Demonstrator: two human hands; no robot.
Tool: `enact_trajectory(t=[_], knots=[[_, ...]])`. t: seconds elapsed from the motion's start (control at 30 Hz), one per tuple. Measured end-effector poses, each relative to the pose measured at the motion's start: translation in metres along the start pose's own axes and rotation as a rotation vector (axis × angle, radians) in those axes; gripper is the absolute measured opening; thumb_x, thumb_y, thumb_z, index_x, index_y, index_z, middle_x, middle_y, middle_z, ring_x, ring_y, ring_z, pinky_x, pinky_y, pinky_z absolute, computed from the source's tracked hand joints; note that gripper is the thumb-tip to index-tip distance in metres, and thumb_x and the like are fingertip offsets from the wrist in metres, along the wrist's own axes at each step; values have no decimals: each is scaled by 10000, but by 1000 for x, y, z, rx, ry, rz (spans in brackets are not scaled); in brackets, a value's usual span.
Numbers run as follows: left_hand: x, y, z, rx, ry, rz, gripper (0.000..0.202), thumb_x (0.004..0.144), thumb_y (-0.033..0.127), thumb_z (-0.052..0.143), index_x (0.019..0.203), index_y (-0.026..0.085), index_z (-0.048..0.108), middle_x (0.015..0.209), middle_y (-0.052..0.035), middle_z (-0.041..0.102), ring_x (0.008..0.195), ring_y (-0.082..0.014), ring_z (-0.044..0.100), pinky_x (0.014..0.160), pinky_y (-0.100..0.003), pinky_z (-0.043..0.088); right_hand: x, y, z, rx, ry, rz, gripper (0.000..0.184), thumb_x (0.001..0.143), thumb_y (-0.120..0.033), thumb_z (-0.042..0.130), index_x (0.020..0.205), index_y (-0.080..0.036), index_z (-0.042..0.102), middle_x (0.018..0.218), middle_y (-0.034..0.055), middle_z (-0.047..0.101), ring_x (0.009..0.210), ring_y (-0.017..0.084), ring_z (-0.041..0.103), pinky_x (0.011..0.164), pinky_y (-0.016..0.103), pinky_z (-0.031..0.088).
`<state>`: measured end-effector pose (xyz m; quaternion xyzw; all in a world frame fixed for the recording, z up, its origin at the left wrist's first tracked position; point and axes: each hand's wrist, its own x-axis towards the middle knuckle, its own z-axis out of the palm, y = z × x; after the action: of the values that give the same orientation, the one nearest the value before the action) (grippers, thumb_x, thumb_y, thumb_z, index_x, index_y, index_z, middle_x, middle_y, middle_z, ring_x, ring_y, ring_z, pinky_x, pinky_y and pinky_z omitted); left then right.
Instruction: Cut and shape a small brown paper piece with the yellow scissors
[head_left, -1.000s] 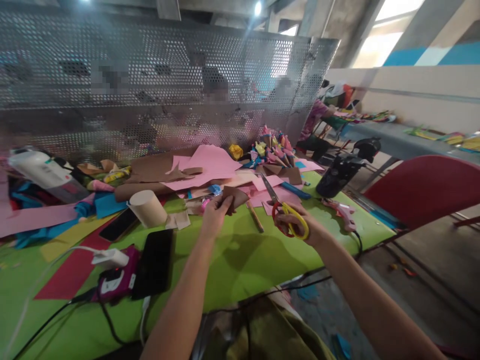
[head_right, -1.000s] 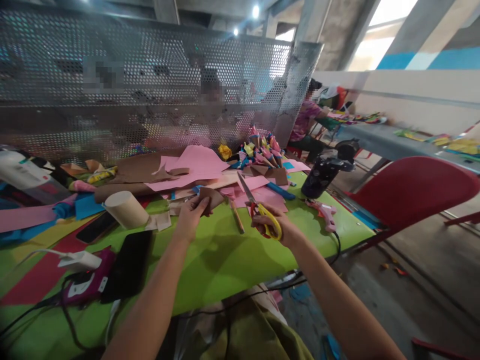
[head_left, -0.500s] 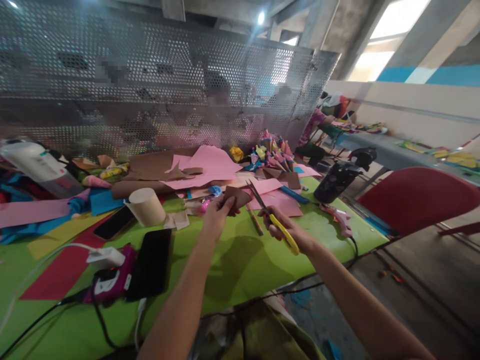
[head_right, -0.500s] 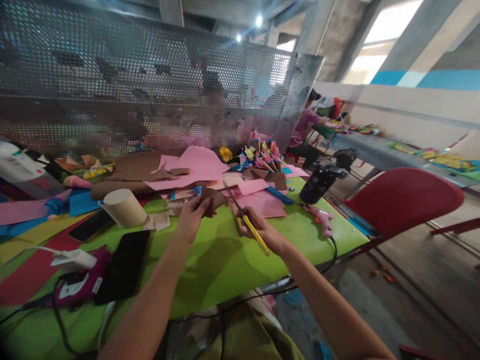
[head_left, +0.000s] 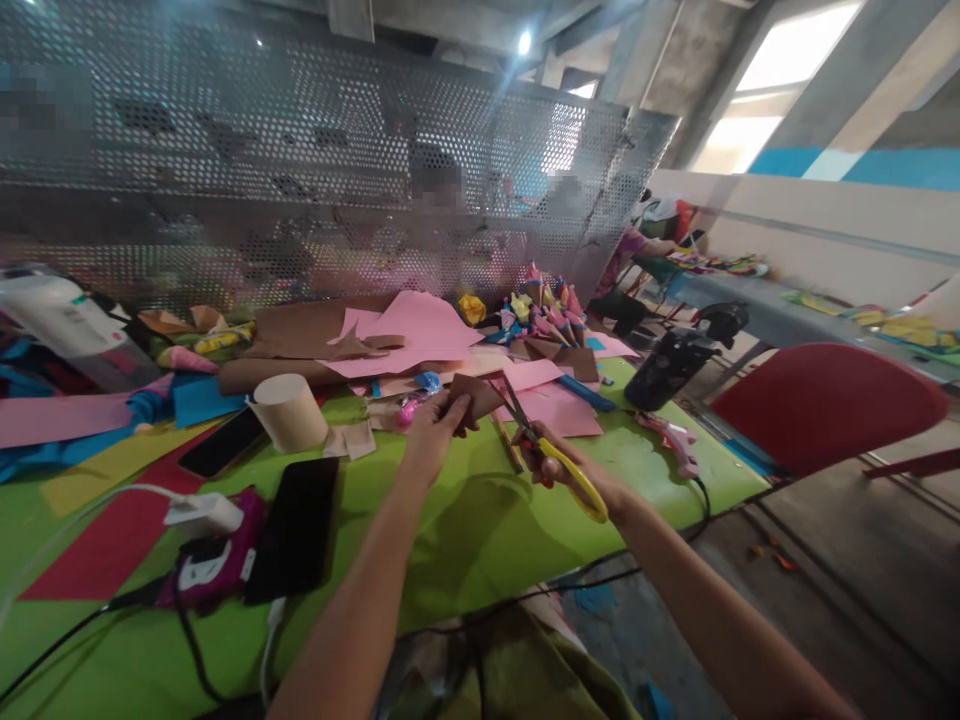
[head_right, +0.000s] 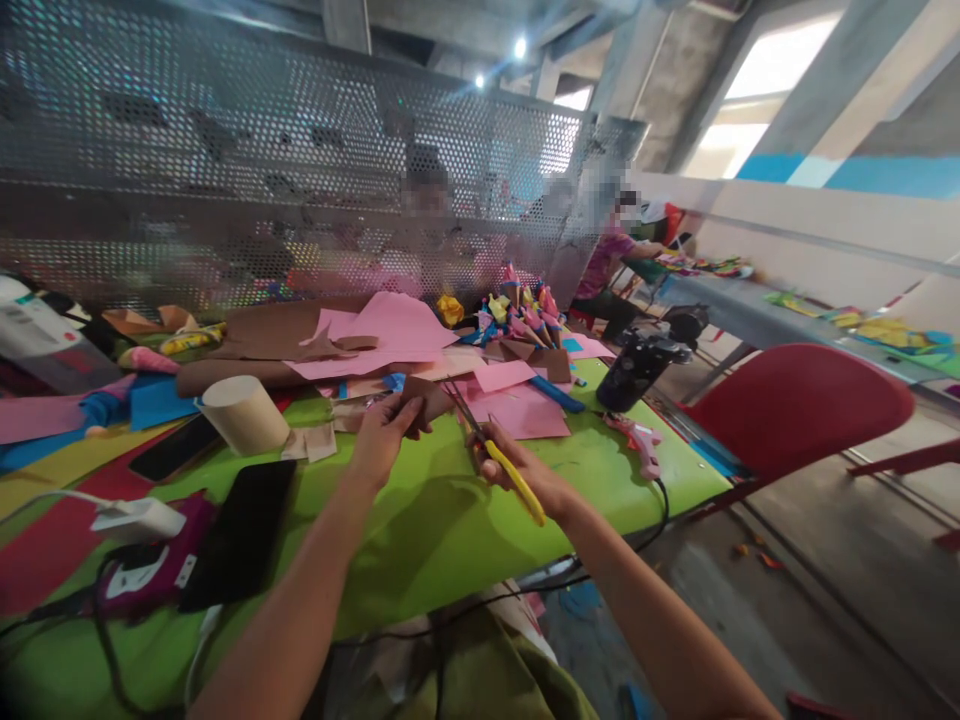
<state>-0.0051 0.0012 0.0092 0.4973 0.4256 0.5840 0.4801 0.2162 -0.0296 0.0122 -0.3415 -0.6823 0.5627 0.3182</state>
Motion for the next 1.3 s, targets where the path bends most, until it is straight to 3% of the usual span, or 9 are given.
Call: enact_trajectory(t=[0.3, 0.63, 1.3], knots=[[-1, -2, 1, 50, -3, 27, 305, 762, 479, 665, 758, 177, 626, 552, 1, 631, 512, -111, 538, 482, -220, 371, 2, -3, 3, 27, 41, 29, 475, 770, -617, 688, 985, -214, 557, 771, -35, 448, 546, 70, 366, 453, 206, 312], [-1, 0, 0, 80, -9, 25, 290, 770, 466, 658, 756, 177, 636, 560, -3, 638, 518, -116, 543, 487, -224, 374, 3, -3, 2, 41, 34, 28, 442, 770, -597, 697, 910, -206, 545, 752, -37, 435, 534, 63, 344, 432, 192, 308], [-1, -2, 0, 82, -16, 15, 308, 756, 483, 675, 771, 176, 648, 544, -3, 636, 509, -124, 542, 489, -235, 383, 5, 3, 1, 33, 35, 27, 444, 781, -588, 694, 951, -201, 559, 757, -42, 439, 517, 55, 329, 421, 199, 301]])
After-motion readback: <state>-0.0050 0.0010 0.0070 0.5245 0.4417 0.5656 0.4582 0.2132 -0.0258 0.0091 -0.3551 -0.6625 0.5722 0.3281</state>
